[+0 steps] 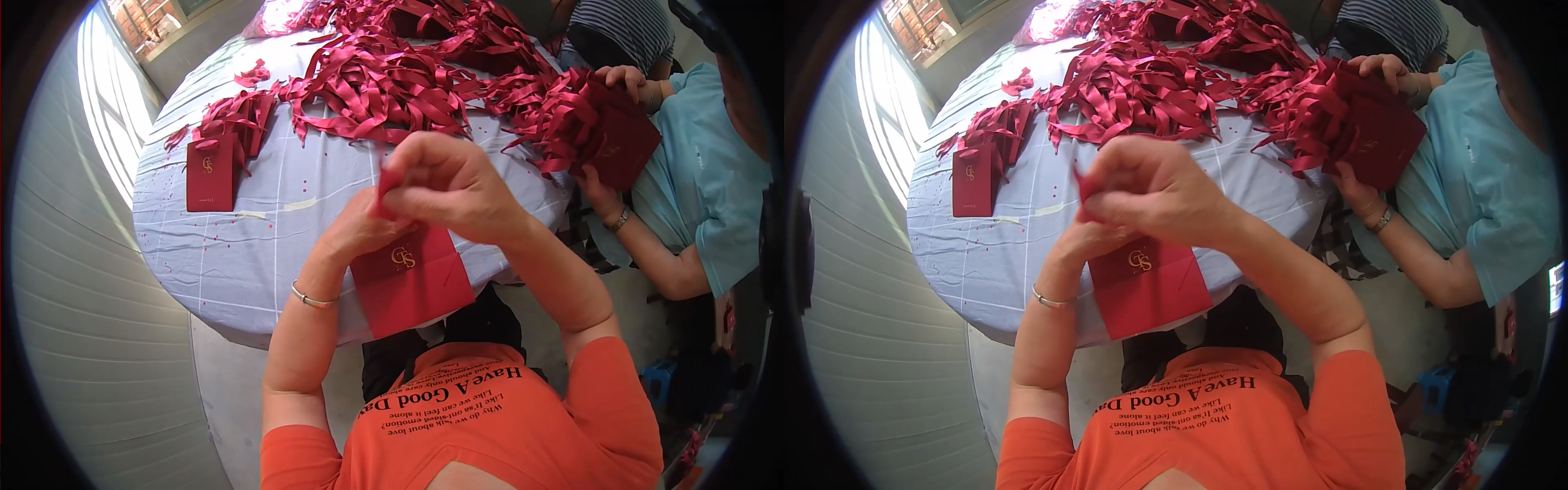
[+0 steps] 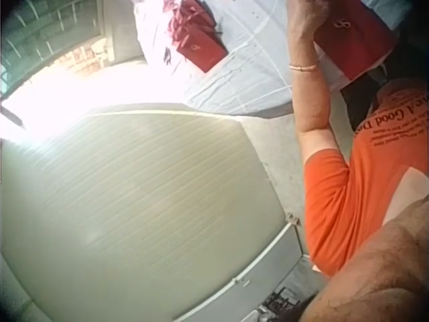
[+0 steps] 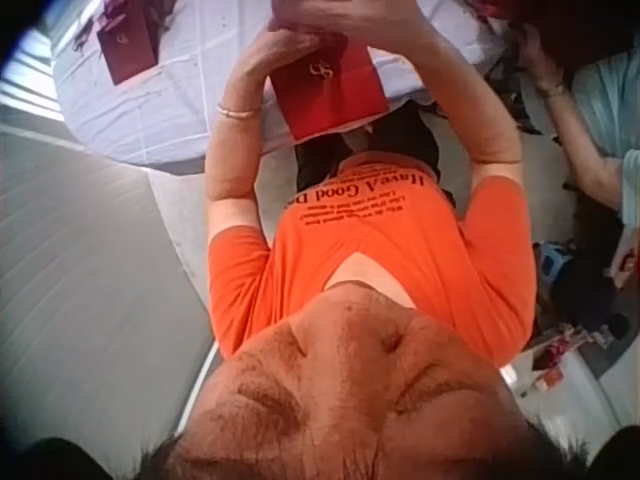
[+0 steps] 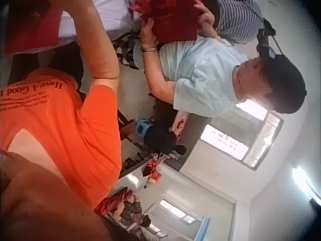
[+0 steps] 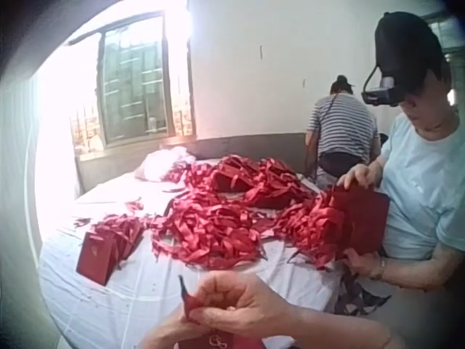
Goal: The person ties decorative ribbons onto small red gift bags by hand.
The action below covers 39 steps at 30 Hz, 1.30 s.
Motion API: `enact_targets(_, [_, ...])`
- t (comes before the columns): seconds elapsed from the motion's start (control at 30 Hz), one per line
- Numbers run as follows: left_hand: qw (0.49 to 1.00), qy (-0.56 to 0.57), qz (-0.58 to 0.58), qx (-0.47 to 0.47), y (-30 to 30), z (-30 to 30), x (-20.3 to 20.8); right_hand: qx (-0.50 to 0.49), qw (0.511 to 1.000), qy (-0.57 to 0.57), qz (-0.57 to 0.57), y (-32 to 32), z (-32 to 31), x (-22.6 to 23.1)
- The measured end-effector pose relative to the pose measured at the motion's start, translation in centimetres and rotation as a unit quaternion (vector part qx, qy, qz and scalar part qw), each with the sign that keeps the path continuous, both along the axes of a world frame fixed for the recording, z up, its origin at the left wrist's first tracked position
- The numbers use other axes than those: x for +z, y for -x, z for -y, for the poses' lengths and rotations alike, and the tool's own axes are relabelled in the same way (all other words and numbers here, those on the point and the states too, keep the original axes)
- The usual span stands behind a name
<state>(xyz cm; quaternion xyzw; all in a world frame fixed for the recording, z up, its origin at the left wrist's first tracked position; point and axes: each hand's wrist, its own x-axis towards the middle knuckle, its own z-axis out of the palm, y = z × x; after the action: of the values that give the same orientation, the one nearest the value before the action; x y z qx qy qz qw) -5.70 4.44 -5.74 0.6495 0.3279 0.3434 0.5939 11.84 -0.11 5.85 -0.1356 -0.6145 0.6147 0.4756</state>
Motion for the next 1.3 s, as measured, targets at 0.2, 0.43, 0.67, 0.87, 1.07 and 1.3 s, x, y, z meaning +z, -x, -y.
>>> enact_targets(0.2, [0.993, -0.04, 0.114, 0.012, -1.0, 2.1, 4.4, 0.005, 0.994, -0.086, 0.062, 1.5, 0.2, 1.2])
enact_targets(0.43, [0.961, -0.131, -0.241, -0.029, 1.2, 0.2, 4.8, -0.157, 0.927, -0.103, 0.326, -1.1, -0.8, -3.0])
enact_targets(0.67, [0.977, -0.059, -0.205, 0.01, 1.0, 0.6, 5.0, -0.207, 0.866, -0.204, 0.407, -2.2, -1.6, -8.1])
enact_targets(0.87, [0.966, -0.058, -0.253, -0.009, 2.1, 0.4, 6.2, -0.211, 0.863, -0.202, 0.413, -2.9, -2.1, -7.3])
enact_targets(1.07, [0.982, -0.036, -0.184, -0.034, 4.4, 0.1, 6.3, -0.214, 0.863, -0.159, 0.428, -3.1, -1.9, -6.6])
enact_targets(1.3, [0.979, 0.007, -0.191, -0.064, 4.2, 0.0, 7.2, -0.233, 0.844, -0.228, 0.425, -3.5, -2.3, -7.1])
